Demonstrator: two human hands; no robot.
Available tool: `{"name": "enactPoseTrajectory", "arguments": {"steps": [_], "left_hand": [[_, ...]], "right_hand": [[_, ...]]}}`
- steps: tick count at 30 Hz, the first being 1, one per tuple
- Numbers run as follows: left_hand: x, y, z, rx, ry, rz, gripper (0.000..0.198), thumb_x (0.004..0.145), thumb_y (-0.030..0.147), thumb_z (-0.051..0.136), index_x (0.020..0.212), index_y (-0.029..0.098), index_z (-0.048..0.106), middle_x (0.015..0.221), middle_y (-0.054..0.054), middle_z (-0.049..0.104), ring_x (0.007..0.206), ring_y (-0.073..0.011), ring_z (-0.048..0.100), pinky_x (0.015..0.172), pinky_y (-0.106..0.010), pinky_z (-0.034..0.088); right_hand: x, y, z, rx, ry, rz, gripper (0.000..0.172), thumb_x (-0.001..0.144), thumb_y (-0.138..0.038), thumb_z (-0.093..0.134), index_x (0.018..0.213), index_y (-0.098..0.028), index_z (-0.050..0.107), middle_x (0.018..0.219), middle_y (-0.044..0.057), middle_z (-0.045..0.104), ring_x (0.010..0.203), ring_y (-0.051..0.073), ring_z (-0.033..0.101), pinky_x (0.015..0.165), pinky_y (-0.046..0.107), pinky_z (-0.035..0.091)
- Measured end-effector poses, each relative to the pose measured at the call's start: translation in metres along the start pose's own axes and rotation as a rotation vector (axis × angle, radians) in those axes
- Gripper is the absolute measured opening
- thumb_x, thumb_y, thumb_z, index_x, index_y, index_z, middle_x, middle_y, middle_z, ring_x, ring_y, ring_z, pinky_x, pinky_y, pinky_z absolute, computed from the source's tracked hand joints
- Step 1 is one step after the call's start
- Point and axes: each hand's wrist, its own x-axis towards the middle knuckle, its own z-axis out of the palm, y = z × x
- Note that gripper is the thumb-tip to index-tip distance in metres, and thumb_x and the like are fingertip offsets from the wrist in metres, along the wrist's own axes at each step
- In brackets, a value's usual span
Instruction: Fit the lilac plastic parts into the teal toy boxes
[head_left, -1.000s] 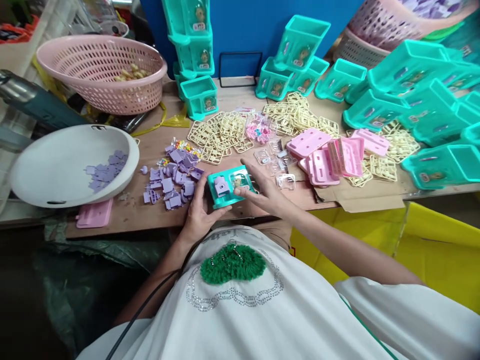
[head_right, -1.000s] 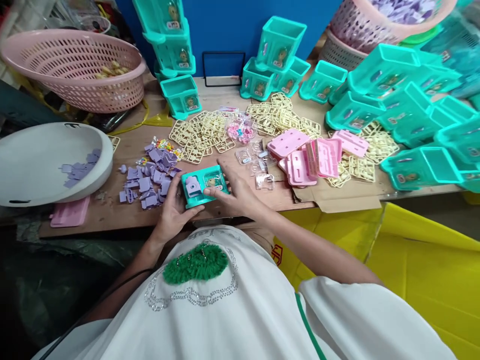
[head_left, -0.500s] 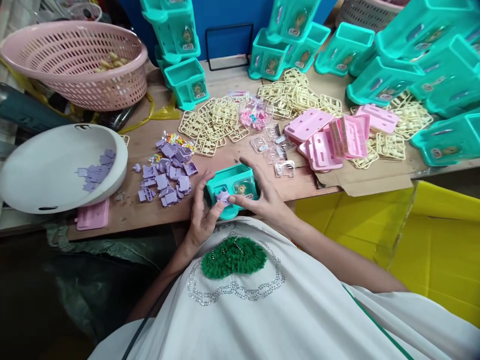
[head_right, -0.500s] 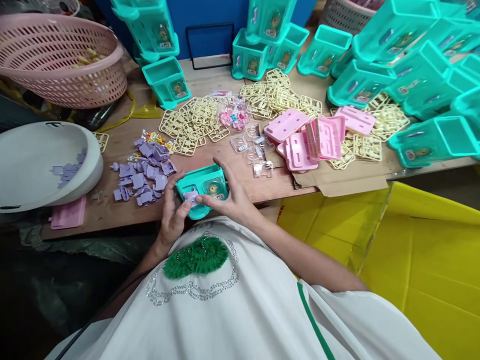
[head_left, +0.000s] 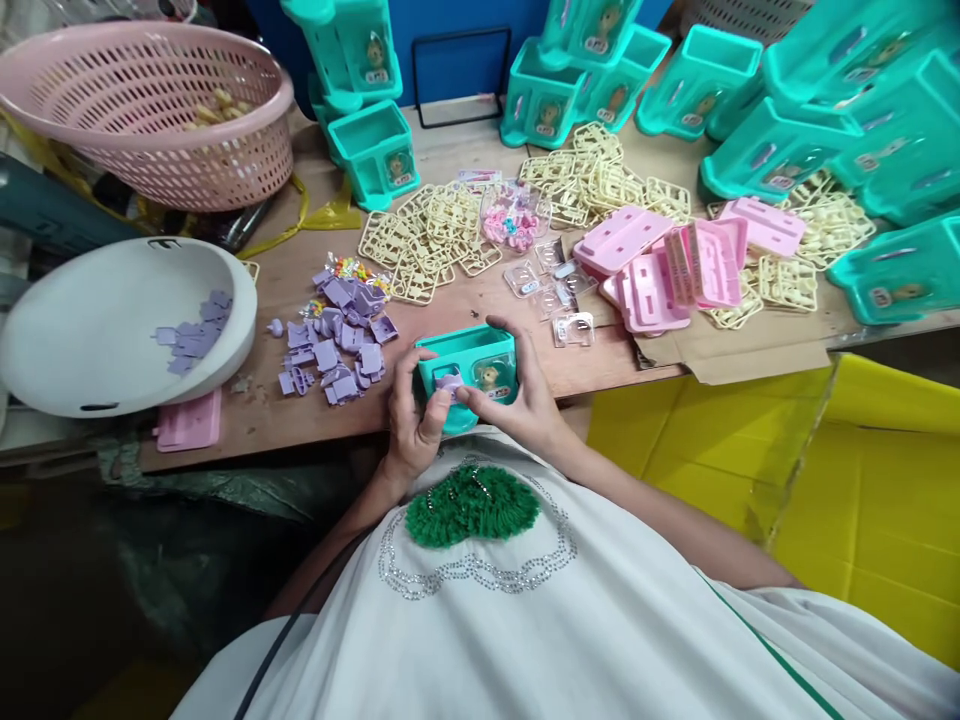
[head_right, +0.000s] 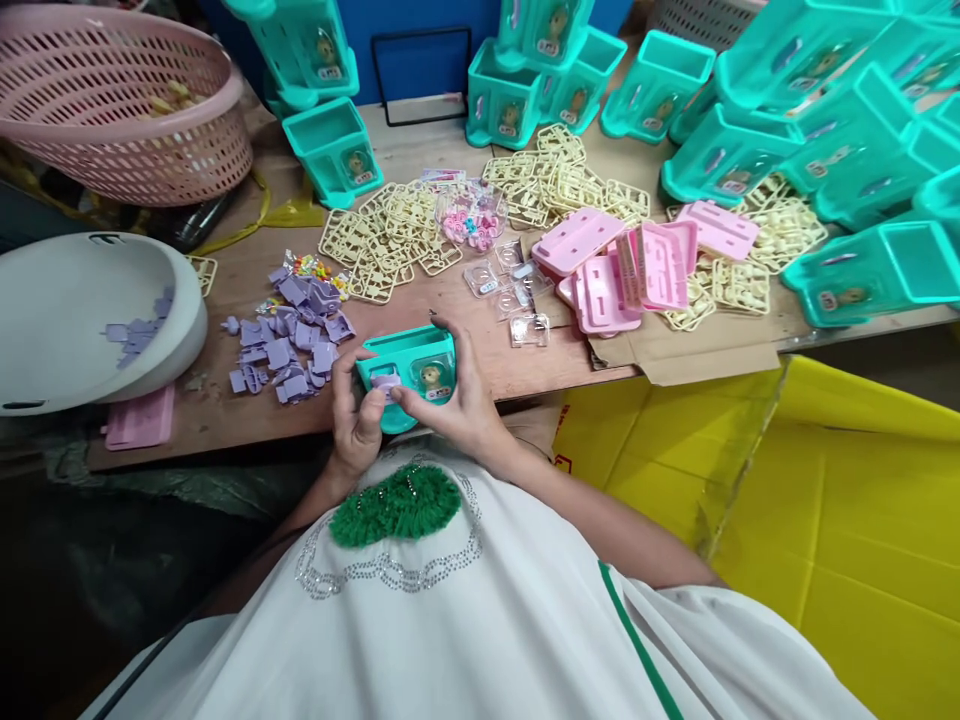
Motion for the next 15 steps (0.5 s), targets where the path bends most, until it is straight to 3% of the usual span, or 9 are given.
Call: {"name": "enactPoseTrajectory", "arguments": {"steps": [5,10,15], "left_hand": [[0.006,0.001,0.003,-0.098,0.025,-0.142,0.045,0.108,0.059,0.042,0.137,0.027,0.051,0.138,-0.010,0.063,0.128,-0.0242,0.064,0.110,-0.036,0.053],[0.004,-0.005,0.006,-0.169,0.072,-0.211,0.048,0.106,0.063,0.046,0.136,0.026,0.054,0.135,-0.009,0.066,0.128,-0.0224,0.066,0.110,-0.034,0.054],[0.001,-0.003,0.010,-0.162,0.125,-0.254,0.053,0.103,0.069,0.049,0.133,0.026,0.054,0.132,-0.011,0.065,0.123,-0.0228,0.065,0.106,-0.035,0.055]], "right_hand": [[0.018,0.002,-0.006,0.090,-0.058,0.132,0.098,0.078,-0.057,0.086,0.157,-0.023,0.040,0.140,0.014,0.061,0.118,0.029,0.066,0.106,0.047,0.059],[0.031,-0.002,-0.013,0.151,-0.148,0.206,0.099,0.077,-0.050,0.088,0.160,-0.025,0.042,0.134,0.011,0.067,0.113,0.026,0.068,0.097,0.041,0.064],[0.030,0.001,-0.012,0.090,-0.159,0.151,0.096,0.077,-0.054,0.087,0.158,-0.024,0.044,0.117,0.008,0.069,0.097,0.023,0.068,0.081,0.037,0.065]]}}
